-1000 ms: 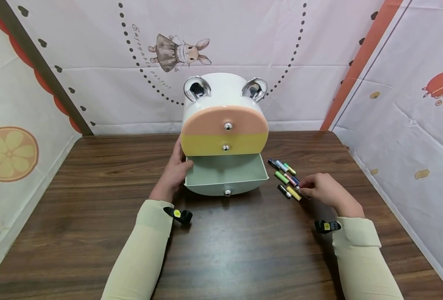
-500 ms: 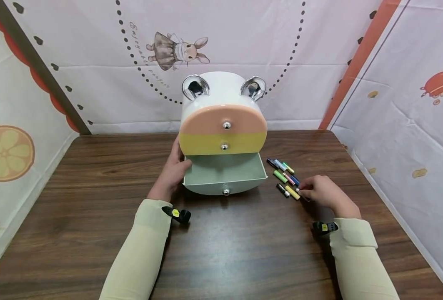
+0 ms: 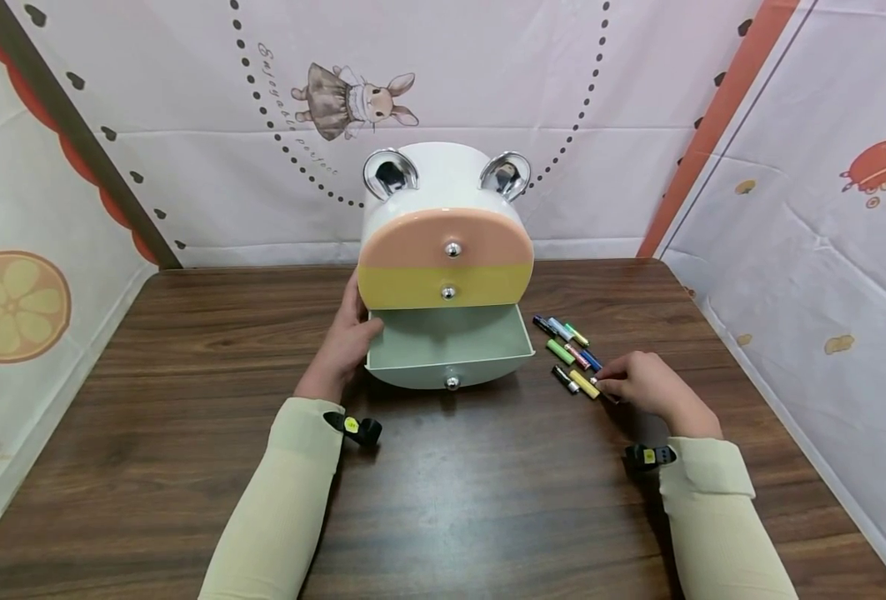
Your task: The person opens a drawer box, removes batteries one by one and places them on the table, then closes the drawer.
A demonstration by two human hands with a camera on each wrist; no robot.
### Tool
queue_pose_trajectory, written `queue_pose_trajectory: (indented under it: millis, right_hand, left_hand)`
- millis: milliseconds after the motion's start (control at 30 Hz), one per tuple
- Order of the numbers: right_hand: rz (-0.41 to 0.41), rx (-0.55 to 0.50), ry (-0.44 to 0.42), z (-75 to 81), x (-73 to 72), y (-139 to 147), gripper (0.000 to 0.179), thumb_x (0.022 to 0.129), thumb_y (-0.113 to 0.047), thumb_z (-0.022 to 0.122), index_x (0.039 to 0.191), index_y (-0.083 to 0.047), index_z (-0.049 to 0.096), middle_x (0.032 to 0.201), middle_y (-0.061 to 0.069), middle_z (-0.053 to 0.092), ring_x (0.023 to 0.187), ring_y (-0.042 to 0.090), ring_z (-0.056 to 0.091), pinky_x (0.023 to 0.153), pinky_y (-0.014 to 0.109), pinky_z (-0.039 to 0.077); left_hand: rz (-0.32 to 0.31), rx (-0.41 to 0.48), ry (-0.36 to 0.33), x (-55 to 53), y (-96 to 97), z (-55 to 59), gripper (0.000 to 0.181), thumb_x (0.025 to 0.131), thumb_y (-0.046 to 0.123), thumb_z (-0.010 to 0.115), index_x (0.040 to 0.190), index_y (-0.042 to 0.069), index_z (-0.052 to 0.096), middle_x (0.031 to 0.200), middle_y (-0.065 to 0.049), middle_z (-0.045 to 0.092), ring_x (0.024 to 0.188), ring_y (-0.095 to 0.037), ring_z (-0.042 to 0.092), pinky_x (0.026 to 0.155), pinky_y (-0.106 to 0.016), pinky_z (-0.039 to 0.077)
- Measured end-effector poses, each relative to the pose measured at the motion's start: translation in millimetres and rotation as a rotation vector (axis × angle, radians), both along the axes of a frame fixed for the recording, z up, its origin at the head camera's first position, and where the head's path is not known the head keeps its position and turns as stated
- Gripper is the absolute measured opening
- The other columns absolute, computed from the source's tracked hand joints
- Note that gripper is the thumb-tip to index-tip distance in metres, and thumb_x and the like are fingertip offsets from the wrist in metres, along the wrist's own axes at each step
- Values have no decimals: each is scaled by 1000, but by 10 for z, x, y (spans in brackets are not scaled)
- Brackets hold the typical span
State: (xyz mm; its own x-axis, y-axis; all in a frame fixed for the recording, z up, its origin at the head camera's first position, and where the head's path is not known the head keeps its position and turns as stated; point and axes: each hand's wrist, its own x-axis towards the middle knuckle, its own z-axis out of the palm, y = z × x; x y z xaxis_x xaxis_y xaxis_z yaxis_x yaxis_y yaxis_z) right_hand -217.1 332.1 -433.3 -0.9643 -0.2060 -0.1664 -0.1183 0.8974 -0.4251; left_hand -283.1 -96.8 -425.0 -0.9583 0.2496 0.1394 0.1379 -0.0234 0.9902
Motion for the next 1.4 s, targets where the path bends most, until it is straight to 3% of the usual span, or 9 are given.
queue_pose_trajectory:
  millis: [300,700,1000,1233,1400]
  right_hand:
    - [25,22,43,5,14,0,18,93,-19,63,99,-6,75,70,-3,67,62,10,55,60,30,46]
    - [37,5,112,109,64,-88,19,93,-16,64,106,-6,73,87,2,72,71,11,59,65,34,49]
    - [24,-7,185,137,84,-186,9,92,-16,65,96,-10,71,82,1,69,67,12,54,60,30,44]
    - [31,-24,237,140,82,-264,15,93,-23,66,83,-11,70,67,-2,61,57,12,49,55,29,41]
    - [43,-42,243,135,78,-348,24,93,-31,65,78,-13,70,62,-4,56,54,11,46,52,27,39]
  left_hand:
    - [-3,-2,-12,10,-5,11,96,85,-14,40,156,37,1,164,5,8,148,-19,7,107,-46,26]
    - [13,9,-16,-3,-16,9,95,84,-14,41,156,37,4,164,6,11,147,-19,12,102,-44,29]
    - [65,-25,-61,-126,-31,-167,90,89,-8,42,150,49,11,161,0,22,140,-22,27,95,-43,37]
    - [55,-6,-116,-37,-30,-7,88,89,-9,43,155,39,10,156,-13,29,132,-30,37,89,-42,41]
    - [60,-4,-116,-72,-33,-48,89,88,-9,44,153,42,11,153,-14,33,130,-29,39,89,-41,41]
